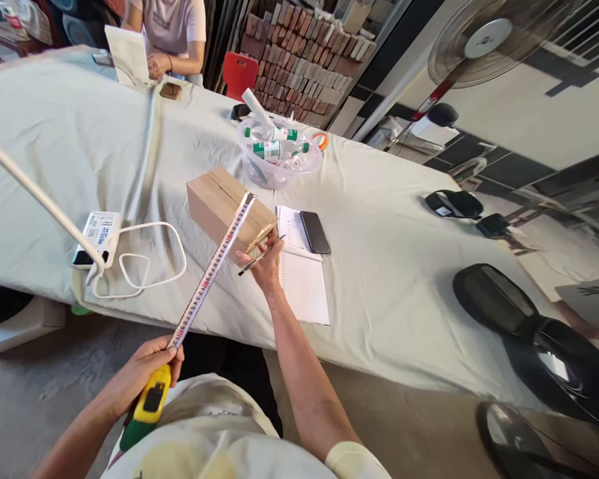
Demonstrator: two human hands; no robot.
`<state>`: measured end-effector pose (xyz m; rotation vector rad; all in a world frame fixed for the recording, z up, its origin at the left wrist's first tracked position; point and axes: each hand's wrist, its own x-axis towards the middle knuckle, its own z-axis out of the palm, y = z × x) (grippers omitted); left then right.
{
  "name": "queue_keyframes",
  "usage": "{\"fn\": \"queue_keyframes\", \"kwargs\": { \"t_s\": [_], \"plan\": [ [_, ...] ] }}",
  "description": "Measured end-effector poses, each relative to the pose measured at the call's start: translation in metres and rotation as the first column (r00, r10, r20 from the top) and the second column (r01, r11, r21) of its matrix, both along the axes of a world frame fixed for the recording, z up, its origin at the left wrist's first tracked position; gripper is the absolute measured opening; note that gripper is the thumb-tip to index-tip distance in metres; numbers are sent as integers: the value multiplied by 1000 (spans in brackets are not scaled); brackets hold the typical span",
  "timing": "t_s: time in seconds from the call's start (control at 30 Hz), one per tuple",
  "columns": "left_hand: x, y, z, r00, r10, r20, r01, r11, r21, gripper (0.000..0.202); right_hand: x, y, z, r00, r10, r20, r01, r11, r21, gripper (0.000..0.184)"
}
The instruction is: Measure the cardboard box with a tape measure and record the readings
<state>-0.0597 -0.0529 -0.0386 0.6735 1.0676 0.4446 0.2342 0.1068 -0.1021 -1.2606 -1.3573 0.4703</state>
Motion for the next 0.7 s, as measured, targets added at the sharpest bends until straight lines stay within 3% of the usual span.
{"fn": "queue_keyframes", "kwargs": {
  "t_s": [0.13, 0.33, 0.5, 0.7],
  "plan": [
    [-5, -3, 5, 999, -42, -10, 42, 999, 0, 32, 30, -11, 6, 995, 94, 27, -94, 995, 26, 77],
    [9, 5, 5, 989, -147, 4, 147, 989, 11, 33, 82, -30, 31, 978, 137, 158, -169, 963, 212, 74],
    [33, 13, 7, 978, -208, -14, 208, 978, -10, 37, 108, -43, 44, 981, 38, 192, -79, 975, 206, 77],
    [58, 22, 16, 963, -253, -97, 254, 967, -3, 39, 129, -54, 45, 979, -48, 199, -2, 969, 246, 77]
  ]
}}
